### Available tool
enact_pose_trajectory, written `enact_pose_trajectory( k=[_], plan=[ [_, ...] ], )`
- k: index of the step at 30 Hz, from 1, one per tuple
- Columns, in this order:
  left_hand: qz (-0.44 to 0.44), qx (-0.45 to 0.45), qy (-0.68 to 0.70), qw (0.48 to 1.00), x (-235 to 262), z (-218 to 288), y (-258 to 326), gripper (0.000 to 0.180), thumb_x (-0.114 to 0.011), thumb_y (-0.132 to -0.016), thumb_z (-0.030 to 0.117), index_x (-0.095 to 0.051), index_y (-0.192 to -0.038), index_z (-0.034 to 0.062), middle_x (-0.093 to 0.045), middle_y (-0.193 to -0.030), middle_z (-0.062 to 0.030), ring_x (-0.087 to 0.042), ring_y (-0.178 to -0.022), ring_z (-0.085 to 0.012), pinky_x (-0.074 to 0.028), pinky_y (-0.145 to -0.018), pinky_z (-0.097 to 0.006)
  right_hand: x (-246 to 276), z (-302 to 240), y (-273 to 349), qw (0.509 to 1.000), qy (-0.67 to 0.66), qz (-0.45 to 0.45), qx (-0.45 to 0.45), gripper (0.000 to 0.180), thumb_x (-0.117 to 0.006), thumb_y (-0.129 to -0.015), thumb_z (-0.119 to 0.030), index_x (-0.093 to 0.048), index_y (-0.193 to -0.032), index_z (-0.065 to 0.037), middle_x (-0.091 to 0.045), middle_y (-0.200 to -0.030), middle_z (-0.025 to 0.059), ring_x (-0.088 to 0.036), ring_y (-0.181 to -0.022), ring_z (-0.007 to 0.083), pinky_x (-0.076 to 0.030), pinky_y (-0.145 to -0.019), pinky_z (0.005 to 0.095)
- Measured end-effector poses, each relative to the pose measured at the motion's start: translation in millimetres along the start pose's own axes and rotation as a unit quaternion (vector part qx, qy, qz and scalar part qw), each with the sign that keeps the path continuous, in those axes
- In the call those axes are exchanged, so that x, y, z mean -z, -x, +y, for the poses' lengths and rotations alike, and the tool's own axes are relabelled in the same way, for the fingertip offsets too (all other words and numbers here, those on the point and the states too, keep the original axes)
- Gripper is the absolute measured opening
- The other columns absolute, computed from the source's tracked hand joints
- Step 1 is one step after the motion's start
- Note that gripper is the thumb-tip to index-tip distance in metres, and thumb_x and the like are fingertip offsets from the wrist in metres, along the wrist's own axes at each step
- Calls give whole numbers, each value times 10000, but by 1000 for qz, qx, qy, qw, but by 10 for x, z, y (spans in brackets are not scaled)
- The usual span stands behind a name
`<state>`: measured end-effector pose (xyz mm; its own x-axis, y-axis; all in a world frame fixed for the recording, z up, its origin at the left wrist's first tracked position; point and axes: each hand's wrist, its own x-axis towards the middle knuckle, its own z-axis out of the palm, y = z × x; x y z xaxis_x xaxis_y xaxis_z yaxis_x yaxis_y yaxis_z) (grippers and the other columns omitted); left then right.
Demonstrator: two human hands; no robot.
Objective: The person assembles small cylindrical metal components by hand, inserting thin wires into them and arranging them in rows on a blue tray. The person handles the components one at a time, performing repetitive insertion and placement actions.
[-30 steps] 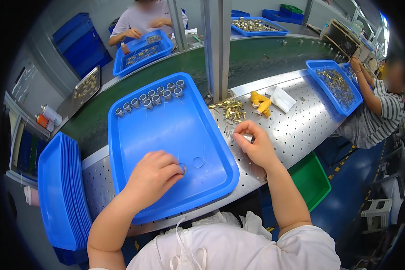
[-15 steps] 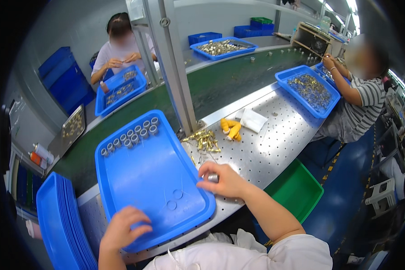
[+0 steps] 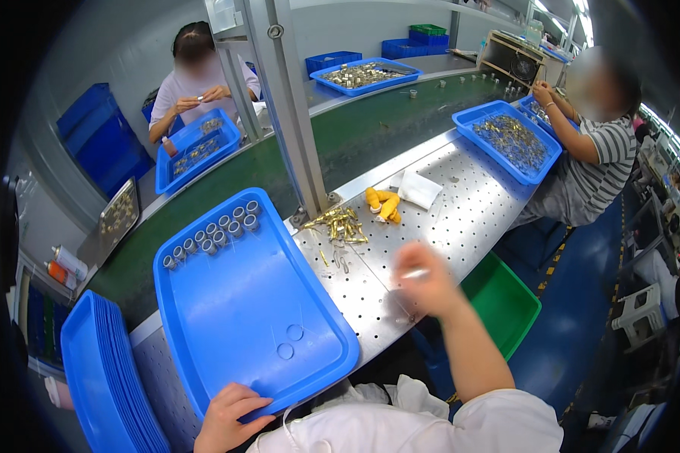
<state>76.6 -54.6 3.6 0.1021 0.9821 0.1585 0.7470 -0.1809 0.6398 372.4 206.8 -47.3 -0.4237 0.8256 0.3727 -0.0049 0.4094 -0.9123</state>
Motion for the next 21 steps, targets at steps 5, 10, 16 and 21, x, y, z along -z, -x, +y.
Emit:
enact_pose_trajectory(
  k=[5,10,16,21],
  plan=[
    [17,13,-9,1000,-40,60,67,265,-729,-696,125,-638,-931,41,-605,-911,-134,-574,-853,-328,-471,-745,-382,1322,314,394,953,-153,255,-54,55,-515,-883,-108,-469,-874,-78,-444,-670,1,-391,-536,71,-300,-476,193],
    [12,34,-3,999,-6,121,75,263,-727,-697,127,-636,-930,44,-605,-910,-132,-572,-856,-326,-468,-753,-380,1707,1709,1473,858,258,227,-381,239,-518,-767,-13,-565,-990,-86,-588,-836,77,-563,-724,191,-467,-617,326],
    [8,41,-12,999,19,138,66,289,-731,-687,134,-629,-942,44,-602,-913,-134,-565,-858,-332,-465,-753,-384,1587,2570,1896,797,445,167,-372,261,-671,-675,-119,-648,-932,-76,-625,-887,164,-618,-886,315,-507,-802,371],
    [13,51,-29,998,53,178,109,305,-731,-687,132,-627,-960,46,-600,-922,-136,-560,-874,-340,-460,-767,-388,1482,2534,1853,759,461,193,-417,357,-671,-712,-115,-602,-1062,-88,-541,-1097,199,-574,-984,353,-489,-863,392]
  ],
)
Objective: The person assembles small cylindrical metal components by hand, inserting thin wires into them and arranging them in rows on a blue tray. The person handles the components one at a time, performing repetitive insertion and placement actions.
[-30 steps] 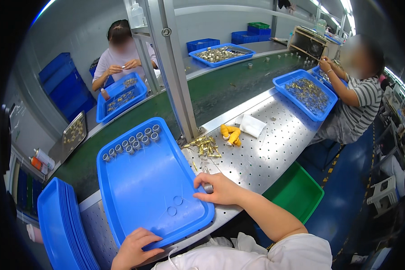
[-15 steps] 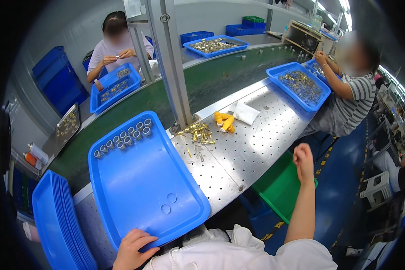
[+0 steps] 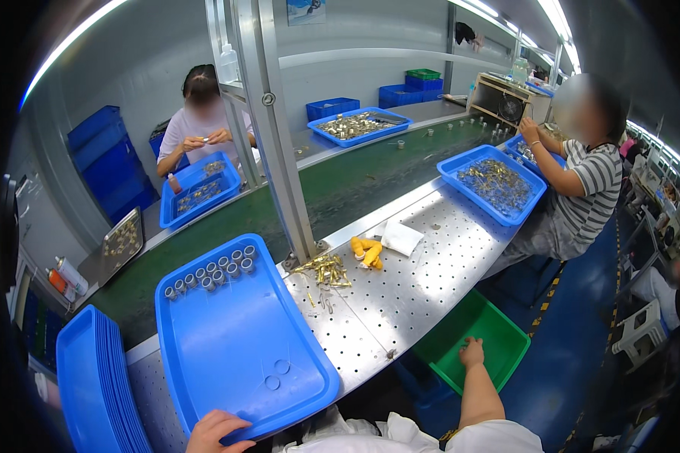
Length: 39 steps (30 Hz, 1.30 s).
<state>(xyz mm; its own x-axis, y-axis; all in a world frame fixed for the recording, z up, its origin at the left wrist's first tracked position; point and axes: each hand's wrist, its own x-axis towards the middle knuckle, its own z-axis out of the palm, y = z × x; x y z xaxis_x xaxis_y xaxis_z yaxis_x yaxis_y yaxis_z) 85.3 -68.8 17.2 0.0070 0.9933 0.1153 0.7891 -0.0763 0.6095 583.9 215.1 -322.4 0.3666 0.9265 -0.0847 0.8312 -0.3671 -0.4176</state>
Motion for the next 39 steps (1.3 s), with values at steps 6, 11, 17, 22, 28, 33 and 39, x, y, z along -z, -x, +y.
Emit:
enact_pose_trajectory(
  k=[6,11,17,22,28,33,39],
  plan=[
    [28,-13,20,999,44,-3,103,272,-725,-707,45,-628,-960,24,-623,-938,-117,-594,-893,-277,-472,-794,-344,-7,34,-24,994,-33,74,70,373,-683,-724,-93,-586,-1084,-87,-532,-1119,168,-577,-983,353,-493,-828,428],
    [4,-20,9,1000,50,-161,55,275,-755,-707,194,-654,-934,74,-623,-904,-80,-592,-863,-261,-482,-744,-339,463,-201,-107,954,-233,182,57,195,-637,-821,-80,-583,-1003,-34,-584,-909,69,-555,-824,141,-454,-726,241],
    [3,-33,43,999,-10,-241,123,270,-761,-701,161,-664,-940,80,-627,-915,-74,-595,-853,-251,-483,-754,-329,1557,-2085,520,821,-446,187,305,74,-548,-896,-51,-587,-941,-7,-597,-855,29,-568,-771,98,-465,-693,235],
    [-57,-55,7,997,262,-185,3,226,-719,-747,120,-653,-960,85,-626,-920,-77,-602,-834,-252,-490,-743,-338,1873,-3833,1494,749,-303,-66,586,134,-608,-810,13,-629,-940,-11,-633,-875,75,-604,-762,153,-478,-690,253],
    [119,-130,-10,984,737,-310,-675,119,-648,-705,2,-608,-805,51,-616,-767,-93,-603,-698,-222,-484,-623,-301,1117,-5343,1862,637,-39,-104,763,266,-652,-788,-182,-590,-1034,-100,-615,-960,76,-582,-940,238,-513,-719,357],
    [252,-56,100,961,722,-625,-684,49,-502,-622,-40,-506,-637,7,-587,-693,-91,-553,-610,-155,-447,-570,-248,575,-5847,2073,623,61,0,780,125,-651,-762,-170,-642,-823,-61,-568,-895,75,-546,-913,249,-517,-716,354],
    [237,40,241,940,644,-732,-652,66,-539,-770,-9,-560,-708,-5,-607,-744,-75,-575,-688,-121,-468,-639,-240,848,-5661,2199,639,-119,-198,734,126,-671,-776,-100,-676,-872,-19,-648,-846,107,-623,-785,283,-504,-696,344]
  ],
)
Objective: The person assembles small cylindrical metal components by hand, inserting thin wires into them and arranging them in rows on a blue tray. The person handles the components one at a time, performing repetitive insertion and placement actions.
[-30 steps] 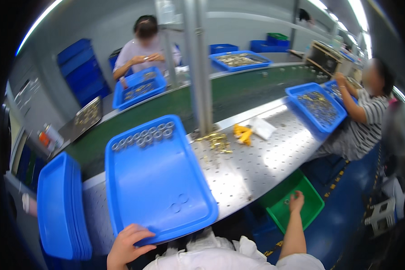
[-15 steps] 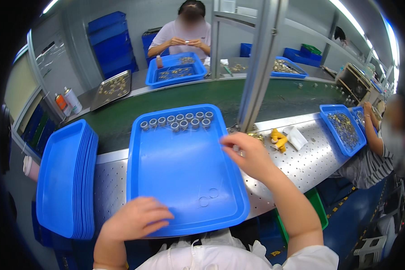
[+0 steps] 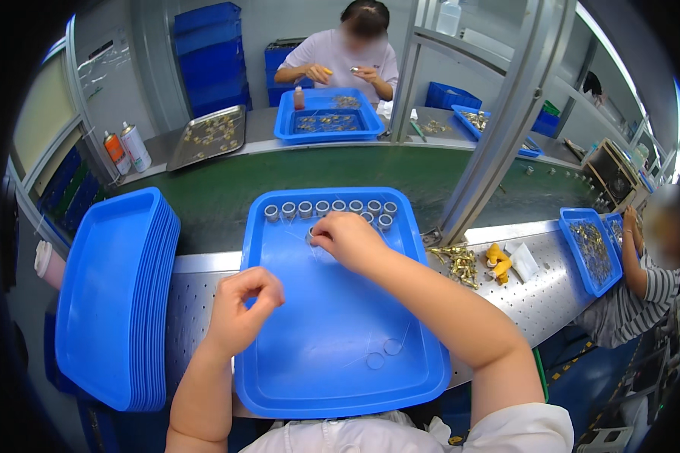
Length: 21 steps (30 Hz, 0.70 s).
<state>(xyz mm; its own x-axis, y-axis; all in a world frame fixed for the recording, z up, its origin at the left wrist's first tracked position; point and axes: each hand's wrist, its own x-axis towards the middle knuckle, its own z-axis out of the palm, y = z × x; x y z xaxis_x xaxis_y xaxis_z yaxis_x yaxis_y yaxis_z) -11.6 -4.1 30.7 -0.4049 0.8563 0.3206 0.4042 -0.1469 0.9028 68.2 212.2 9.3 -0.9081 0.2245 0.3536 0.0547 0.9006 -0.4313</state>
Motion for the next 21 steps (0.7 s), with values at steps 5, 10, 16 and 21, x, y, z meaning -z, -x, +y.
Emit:
enact_pose_trajectory(
  k=[5,10,16,21],
  plan=[
    [37,77,117,989,-157,-70,1,121,-620,-859,86,-636,-921,-16,-627,-883,-70,-618,-802,-133,-501,-749,-252,377,-500,584,953,-273,20,-130,131,-685,-774,-60,-691,-902,-32,-672,-862,93,-646,-725,194,-515,-660,275],
    [-29,135,230,963,-277,23,46,150,-628,-858,92,-652,-965,-10,-614,-918,-56,-599,-829,-113,-491,-757,-236,402,-579,859,979,-152,122,62,213,-725,-688,30,-680,-884,-41,-661,-857,92,-642,-735,206,-520,-632,283],
    [-37,97,185,977,-319,62,74,135,-642,-832,57,-664,-949,-9,-617,-894,-56,-575,-768,-96,-481,-706,-224,362,-594,902,974,-148,126,116,263,-767,-645,-9,-661,-883,-49,-638,-863,89,-610,-719,217,-501,-588,294],
    [-61,71,104,990,-359,92,102,137,-653,-780,-12,-672,-915,-17,-633,-865,-74,-580,-756,-114,-481,-681,-229,327,-534,993,977,-147,107,111,267,-779,-636,-38,-652,-870,-48,-620,-853,88,-595,-695,207,-483,-566,293]
  ],
)
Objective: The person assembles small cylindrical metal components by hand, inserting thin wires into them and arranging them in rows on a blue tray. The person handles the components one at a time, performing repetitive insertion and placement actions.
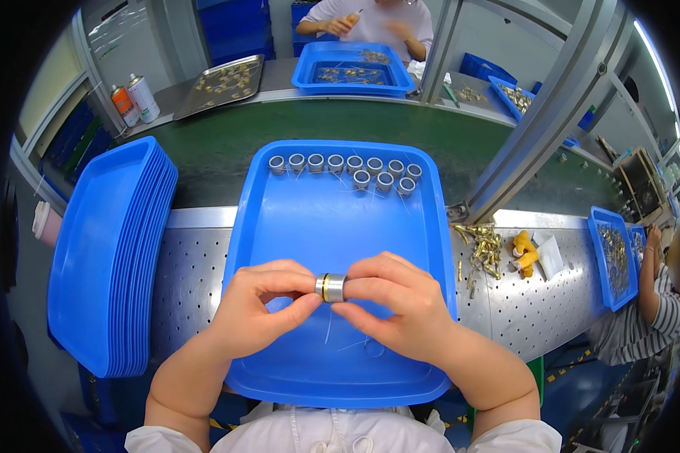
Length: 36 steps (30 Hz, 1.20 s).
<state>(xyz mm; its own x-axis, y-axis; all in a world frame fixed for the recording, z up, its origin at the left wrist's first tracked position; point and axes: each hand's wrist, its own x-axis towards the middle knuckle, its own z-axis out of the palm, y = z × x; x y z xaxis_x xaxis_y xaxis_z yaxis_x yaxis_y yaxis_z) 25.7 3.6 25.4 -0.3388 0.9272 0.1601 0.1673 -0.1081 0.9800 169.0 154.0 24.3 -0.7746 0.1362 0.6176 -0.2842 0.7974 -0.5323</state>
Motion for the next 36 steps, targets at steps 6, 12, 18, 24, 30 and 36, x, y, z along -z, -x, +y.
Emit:
enact_pose_trajectory(
  k=[6,12,18,24,30,36],
  plan=[
    [59,-98,-122,986,-74,-8,4,153,-690,-671,-20,-665,-818,10,-624,-744,-68,-567,-630,-127,-464,-561,-232,15,-99,28,997,61,-14,44,265,-773,-646,-52,-638,-873,-58,-580,-853,69,-559,-678,199,-462,-549,287],
    [93,-174,-176,965,-101,-39,14,139,-709,-610,8,-624,-717,34,-596,-658,-58,-556,-542,-152,-454,-479,-251,1,-171,63,997,52,-24,43,278,-768,-652,-60,-637,-897,-59,-573,-872,80,-556,-693,212,-460,-550,289],
    [94,-187,-190,959,-107,-51,31,157,-703,-575,-2,-618,-700,38,-613,-658,-64,-576,-550,-149,-463,-496,-240,-4,-177,80,996,63,-22,56,288,-773,-640,-57,-639,-895,-47,-569,-887,95,-554,-692,225,-463,-549,295],
    [94,-166,-145,971,-88,-26,9,161,-720,-611,-3,-646,-750,33,-623,-696,-65,-578,-574,-143,-469,-503,-244,-5,-136,56,993,80,-10,82,306,-765,-639,-35,-629,-913,-27,-575,-916,109,-569,-724,250,-484,-569,310],
    [83,-135,-125,979,-48,-2,9,160,-719,-625,-8,-662,-770,27,-634,-715,-61,-576,-583,-133,-475,-524,-230,-3,-141,63,988,107,-12,109,312,-759,-639,-21,-618,-917,-5,-585,-932,126,-587,-755,272,-507,-588,319],
    [85,-150,-152,973,-71,-27,23,150,-719,-618,-5,-656,-750,28,-631,-686,-58,-586,-563,-126,-482,-506,-222,-26,-158,73,987,99,-8,128,301,-735,-647,-29,-620,-919,25,-580,-941,144,-600,-737,269,-515,-586,317]
  ],
)
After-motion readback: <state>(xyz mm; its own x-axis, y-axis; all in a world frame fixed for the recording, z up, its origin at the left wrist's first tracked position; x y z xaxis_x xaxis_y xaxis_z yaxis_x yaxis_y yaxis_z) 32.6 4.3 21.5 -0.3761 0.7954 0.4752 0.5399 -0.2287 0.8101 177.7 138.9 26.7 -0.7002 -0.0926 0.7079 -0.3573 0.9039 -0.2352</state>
